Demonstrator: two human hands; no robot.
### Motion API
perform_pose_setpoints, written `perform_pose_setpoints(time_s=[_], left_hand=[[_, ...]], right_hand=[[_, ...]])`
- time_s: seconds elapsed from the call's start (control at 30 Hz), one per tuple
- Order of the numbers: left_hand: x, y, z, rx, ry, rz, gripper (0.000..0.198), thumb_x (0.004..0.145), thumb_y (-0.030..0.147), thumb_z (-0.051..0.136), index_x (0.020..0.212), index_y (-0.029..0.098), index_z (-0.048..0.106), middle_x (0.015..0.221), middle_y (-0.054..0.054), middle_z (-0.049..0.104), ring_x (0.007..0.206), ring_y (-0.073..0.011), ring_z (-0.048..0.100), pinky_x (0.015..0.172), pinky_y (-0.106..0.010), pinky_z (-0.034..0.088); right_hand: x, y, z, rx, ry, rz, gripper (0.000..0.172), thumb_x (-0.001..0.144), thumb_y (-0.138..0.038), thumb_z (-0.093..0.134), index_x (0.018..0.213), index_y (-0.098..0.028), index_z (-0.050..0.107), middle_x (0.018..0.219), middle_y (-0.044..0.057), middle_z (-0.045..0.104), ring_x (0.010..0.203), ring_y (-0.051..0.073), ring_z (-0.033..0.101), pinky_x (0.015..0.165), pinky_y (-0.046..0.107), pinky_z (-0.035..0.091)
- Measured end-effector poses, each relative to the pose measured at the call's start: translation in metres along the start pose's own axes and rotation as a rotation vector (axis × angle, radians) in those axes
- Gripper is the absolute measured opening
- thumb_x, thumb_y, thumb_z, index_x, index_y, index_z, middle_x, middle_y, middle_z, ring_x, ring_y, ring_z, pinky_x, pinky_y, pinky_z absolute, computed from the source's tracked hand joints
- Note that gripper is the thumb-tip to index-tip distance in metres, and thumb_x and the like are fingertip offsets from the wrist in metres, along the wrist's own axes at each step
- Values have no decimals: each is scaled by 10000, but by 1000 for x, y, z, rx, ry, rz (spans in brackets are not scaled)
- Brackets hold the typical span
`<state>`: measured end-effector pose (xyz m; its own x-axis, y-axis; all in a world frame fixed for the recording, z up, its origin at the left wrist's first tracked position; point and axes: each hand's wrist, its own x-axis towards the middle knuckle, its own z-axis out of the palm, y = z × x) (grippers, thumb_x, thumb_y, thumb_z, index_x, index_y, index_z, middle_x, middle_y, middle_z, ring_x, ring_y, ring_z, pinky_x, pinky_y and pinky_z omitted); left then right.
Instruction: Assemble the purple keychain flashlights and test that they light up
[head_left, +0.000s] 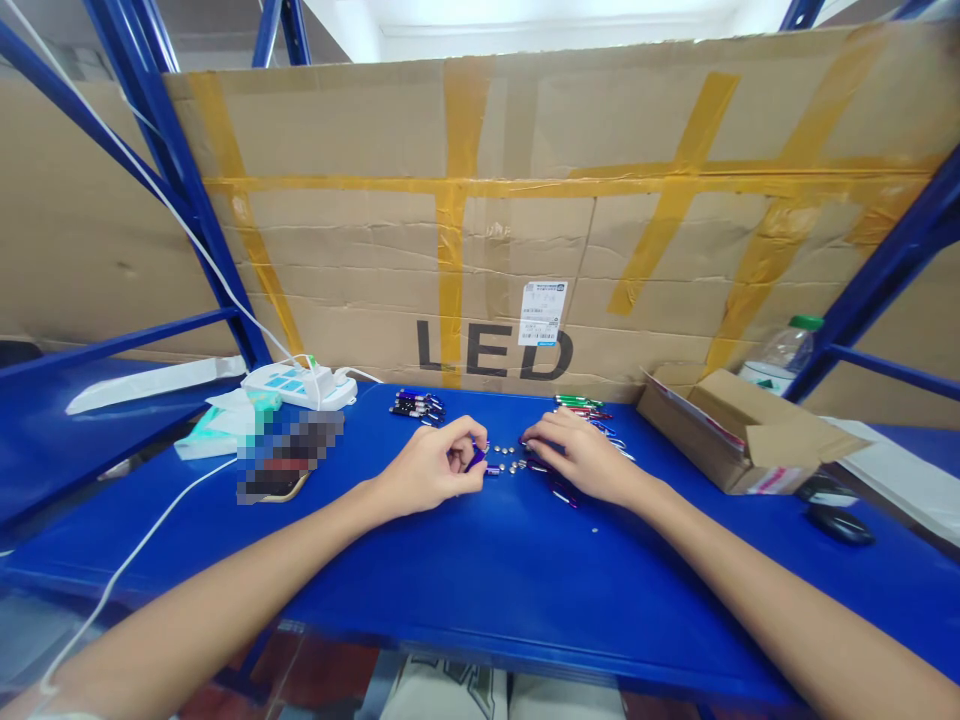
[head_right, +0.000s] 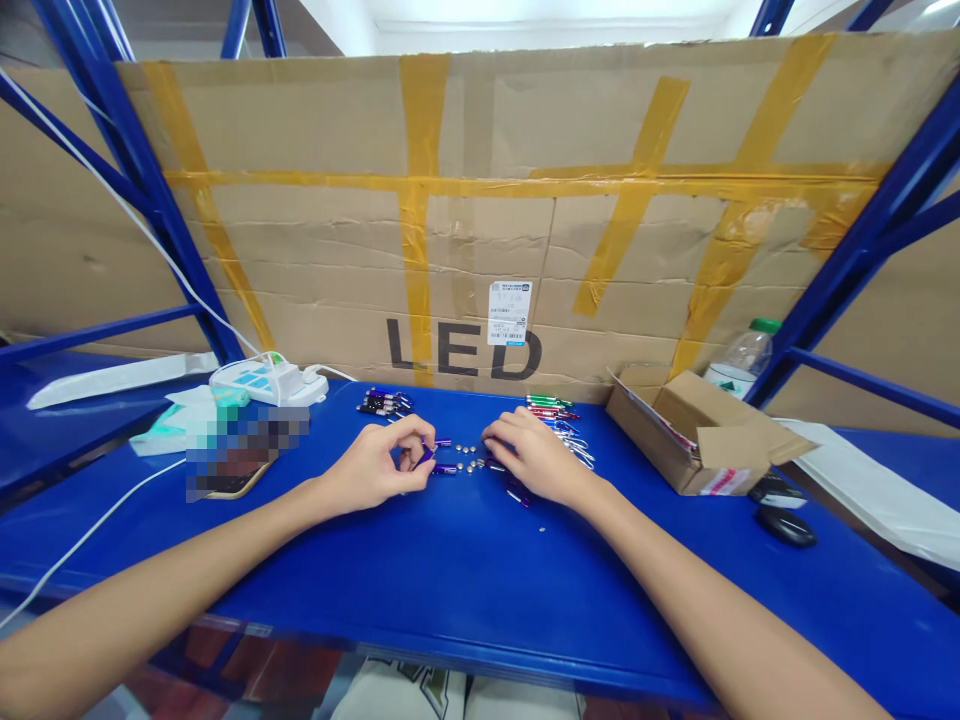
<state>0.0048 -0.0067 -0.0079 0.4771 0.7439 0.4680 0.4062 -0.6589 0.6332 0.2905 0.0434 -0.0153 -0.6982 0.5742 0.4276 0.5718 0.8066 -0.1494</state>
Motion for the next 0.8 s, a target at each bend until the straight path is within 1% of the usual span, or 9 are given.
perform_pose_setpoints(time_s=[0.1,0.37,0.53,0.7,0.8], left_hand=[[-1,1,0,7,5,5,144,897,221,676,1011,209,588,613,110,520,547,-81,479,631,-221,415],[-1,3,1,-8,-25,-24,159,906,244,661,1046,201,601,639,97,540,558,-85,473,589,-209,409],[-1,2,2,1,-29,-16,157,917,250,655,1055,202,596,656,88,547,573,-87,485,609,-208,427],[-2,0,4,-13,-41,-4,153,943,249,654,1080,206,600,691,74,567,605,-93,490,629,-209,443],[-2,2,3,-6,-39,-2,181,981,264,628,1150,207,594,717,68,589,628,-99,499,638,-211,445]], right_hand=[[0,1,-2,-3,16,-1,220,1121,-270,510,1114,-233,726,1033,89,758,992,274,646,922,418,455],[-1,1,-1,-18,-7,-6,243,1130,-283,485,1109,-232,722,1045,91,776,973,271,650,945,444,467],[-1,0,-2,-15,-16,-9,257,1133,-280,472,1113,-223,722,1050,100,772,968,273,630,920,438,473],[-1,-2,-3,-10,-14,3,265,1136,-291,463,1119,-221,718,1043,104,759,969,275,636,929,450,480],[-2,-2,-2,2,-10,-2,268,1137,-296,462,1131,-231,722,1051,103,761,970,272,640,943,457,485]])
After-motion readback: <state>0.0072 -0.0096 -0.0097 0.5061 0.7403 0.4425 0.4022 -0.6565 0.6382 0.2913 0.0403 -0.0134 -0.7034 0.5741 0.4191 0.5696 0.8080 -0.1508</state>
